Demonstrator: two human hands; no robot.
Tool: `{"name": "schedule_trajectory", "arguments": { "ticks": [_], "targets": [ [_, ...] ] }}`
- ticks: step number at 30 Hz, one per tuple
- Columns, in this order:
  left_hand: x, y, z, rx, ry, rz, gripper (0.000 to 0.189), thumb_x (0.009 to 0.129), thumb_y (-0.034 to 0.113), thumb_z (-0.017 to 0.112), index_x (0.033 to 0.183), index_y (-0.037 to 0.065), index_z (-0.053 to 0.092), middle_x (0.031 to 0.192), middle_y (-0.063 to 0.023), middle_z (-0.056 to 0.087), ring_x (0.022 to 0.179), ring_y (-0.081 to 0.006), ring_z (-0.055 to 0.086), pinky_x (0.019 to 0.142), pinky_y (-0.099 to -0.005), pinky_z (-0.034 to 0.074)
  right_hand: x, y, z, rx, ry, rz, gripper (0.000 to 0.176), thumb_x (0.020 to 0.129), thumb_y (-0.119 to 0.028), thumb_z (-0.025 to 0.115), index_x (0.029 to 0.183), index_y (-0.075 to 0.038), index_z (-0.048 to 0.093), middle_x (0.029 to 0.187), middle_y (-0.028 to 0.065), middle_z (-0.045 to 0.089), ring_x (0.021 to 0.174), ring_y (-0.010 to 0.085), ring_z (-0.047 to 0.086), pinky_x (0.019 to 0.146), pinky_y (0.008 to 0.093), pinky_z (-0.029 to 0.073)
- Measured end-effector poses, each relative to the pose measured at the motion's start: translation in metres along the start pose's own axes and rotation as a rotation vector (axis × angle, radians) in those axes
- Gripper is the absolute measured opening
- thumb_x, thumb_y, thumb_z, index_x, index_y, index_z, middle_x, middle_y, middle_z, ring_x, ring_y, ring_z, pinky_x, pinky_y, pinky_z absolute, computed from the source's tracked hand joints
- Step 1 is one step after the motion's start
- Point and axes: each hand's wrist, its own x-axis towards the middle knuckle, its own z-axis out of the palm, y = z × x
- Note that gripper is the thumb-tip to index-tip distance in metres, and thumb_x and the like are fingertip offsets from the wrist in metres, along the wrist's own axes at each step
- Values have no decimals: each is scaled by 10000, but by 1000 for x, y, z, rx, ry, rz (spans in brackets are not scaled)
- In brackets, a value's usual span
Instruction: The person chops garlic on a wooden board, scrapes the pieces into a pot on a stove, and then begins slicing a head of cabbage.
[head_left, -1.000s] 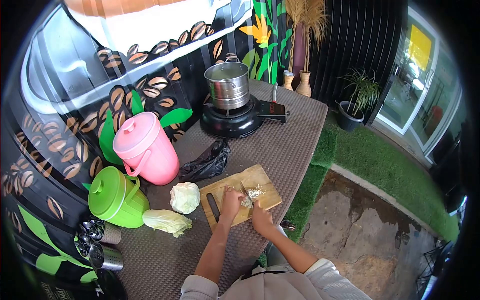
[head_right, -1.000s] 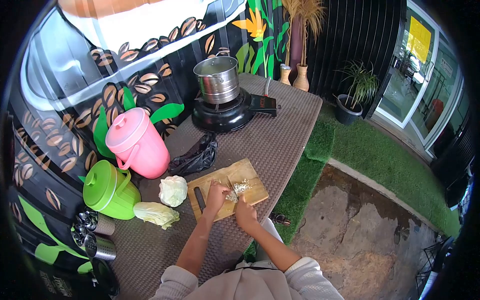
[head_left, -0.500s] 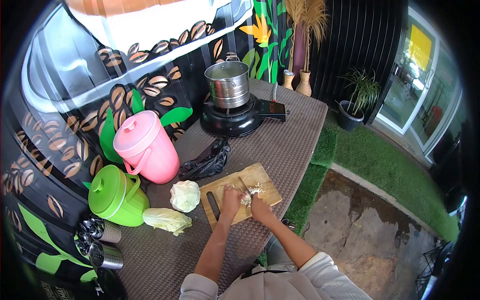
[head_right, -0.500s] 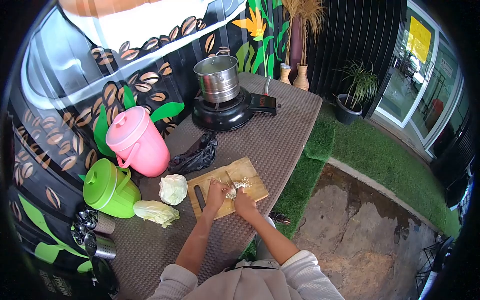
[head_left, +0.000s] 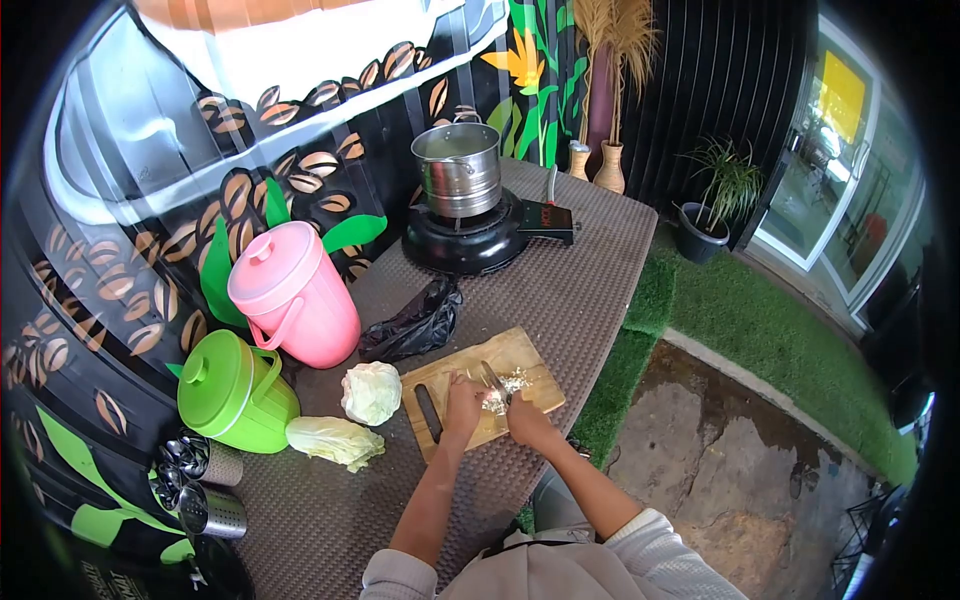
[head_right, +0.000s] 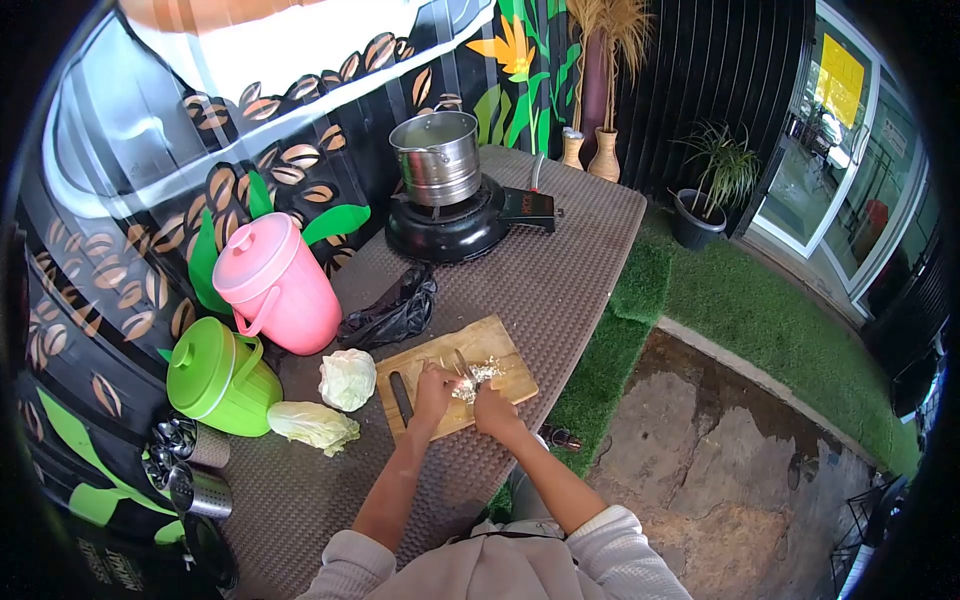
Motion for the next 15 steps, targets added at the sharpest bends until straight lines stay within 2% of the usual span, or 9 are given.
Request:
{"name": "schedule_trajectory", "arguments": {
  "ticks": [4,6,10,13,15],
  "targets": [
    [2,-4,1,-8,-23,-1,103,701,30,697,774,80,750,701,-125,650,798,-278,581,1124,-466,248,-25,-15,9,51,78,99,408,817,-35,548,1170,65,370,938,310,628,882,451,639,734,505,524],
    [3,-7,1,-1,-54,-7,95,711,27,688,765,76,749,707,-123,649,797,-272,581,1122,-467,250,-25,-21,12,47,34,170,444,845,-72,542,1223,56,348,1023,279,632,974,417,633,820,507,508],
    [0,-15,5,-6,-43,60,106,714,39,690,792,78,750,725,-118,653,812,-273,581,1120,-472,252,0,-2,5,48,13,77,475,833,-72,563,1238,44,345,1042,282,627,981,416,631,829,505,507],
    [-5,-16,5,-4,-24,124,125,726,46,685,827,79,750,750,-109,660,834,-270,583,1117,-478,252,-4,-3,-1,52,30,23,401,850,-68,504,1201,52,354,969,309,626,902,465,631,758,529,515],
    [-8,-13,4,46,9,176,139,733,52,685,855,79,748,765,-103,666,851,-267,584,1114,-478,253,-21,-9,5,-7,41,98,487,825,-73,582,1238,38,348,1000,274,642,922,417,650,772,481,535]
  ]
}}
